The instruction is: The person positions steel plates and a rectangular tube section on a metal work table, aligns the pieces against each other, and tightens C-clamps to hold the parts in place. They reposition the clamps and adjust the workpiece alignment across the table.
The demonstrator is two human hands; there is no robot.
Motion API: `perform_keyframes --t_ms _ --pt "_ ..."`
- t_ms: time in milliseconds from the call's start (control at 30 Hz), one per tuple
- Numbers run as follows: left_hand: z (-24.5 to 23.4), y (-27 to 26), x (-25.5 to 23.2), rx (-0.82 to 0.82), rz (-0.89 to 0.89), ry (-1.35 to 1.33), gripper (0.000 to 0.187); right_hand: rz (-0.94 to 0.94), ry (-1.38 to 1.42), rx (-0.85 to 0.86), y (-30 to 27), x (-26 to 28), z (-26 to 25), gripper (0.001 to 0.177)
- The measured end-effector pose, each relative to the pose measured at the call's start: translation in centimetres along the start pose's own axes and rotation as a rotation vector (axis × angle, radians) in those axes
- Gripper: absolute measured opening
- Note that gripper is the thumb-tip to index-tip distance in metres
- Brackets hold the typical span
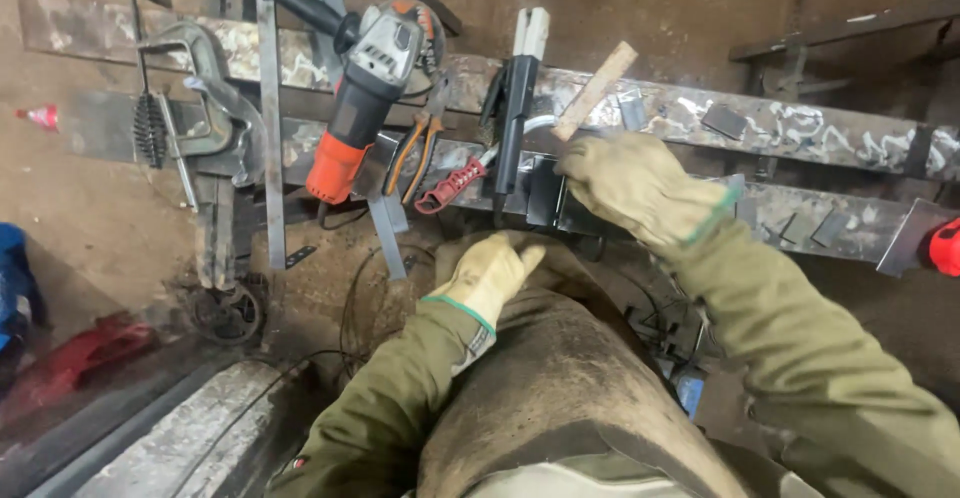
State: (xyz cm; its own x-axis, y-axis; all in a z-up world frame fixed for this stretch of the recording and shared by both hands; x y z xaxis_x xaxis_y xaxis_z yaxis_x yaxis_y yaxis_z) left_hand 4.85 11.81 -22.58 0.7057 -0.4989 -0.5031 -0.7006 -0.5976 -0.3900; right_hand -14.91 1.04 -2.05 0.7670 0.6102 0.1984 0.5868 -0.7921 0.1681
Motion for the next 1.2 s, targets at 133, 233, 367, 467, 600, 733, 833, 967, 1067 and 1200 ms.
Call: perform_keyframes --t_ms 133,233,367,467,600,733,833,967,1067,1200 --pt "-7.6 -1.3 -1.6 -0.013 -0.722 -1.514 0.040 -0.019 -0.211 0.268 1.0 -2.2 7.4 0.012" --pt "-6.7 -0.7 -1.7 -0.120 -0.732 -1.746 0.043 -0.025 -0.262 0.304 1.7 -2.3 9.0 0.012" --pt "7.9 4.8 5.5 0.135 0.098 -2.484 0.079 0.069 -0.194 0.334 1.9 -1.5 8.4 0.016" --pt "3.4 2.3 3.4 -0.013 -0.407 -2.147 0.037 -0.131 -0.244 0.155 2.3 -0.5 4.9 0.011" --pt "-8.2 -0.1 -2.6 -0.197 -0.641 -1.242 0.033 0.659 1.294 0.295 0.2 -1.2 4.4 0.020" --pt "-7.1 0.1 -2.9 -0.389 -0.441 -0.740 0.034 0.359 0.503 0.244 -0.9 -0.6 1.9 0.027" --pt "-9.5 -1.3 -3.9 -0.431 -0.429 -0.740 0.033 0.175 0.067 0.210 -1.8 -0.4 0.8 0.031" --pt "-10.4 -1.2 -4.5 -0.422 -0.380 -0.654 0.032 0.238 -0.034 0.230 -3.7 -0.2 1.0 0.030" --pt "-12.9 -2.5 -4.9 -0.368 -0.225 -0.614 0.032 0.265 -0.021 0.220 -3.9 0.0 0.8 0.031" --pt "-17.0 -5.5 -5.0 -0.702 0.327 -0.740 0.025 0.284 -0.014 0.230 -3.7 0.0 0.8 0.031"
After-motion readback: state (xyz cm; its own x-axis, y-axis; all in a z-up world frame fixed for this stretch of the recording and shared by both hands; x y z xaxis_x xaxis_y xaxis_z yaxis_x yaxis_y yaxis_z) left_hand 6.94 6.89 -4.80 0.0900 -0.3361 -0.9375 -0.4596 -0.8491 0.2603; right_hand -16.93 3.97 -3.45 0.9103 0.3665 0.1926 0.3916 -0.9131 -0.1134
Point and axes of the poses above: each hand's wrist, its own y-axis towards the middle knuckle, its own z-axis out of the palm, x = y × z, the point moved 1 cm from there along y, towards the middle knuckle, and after that the axes turned 10 degrees about -y, right-handed, at the moved point
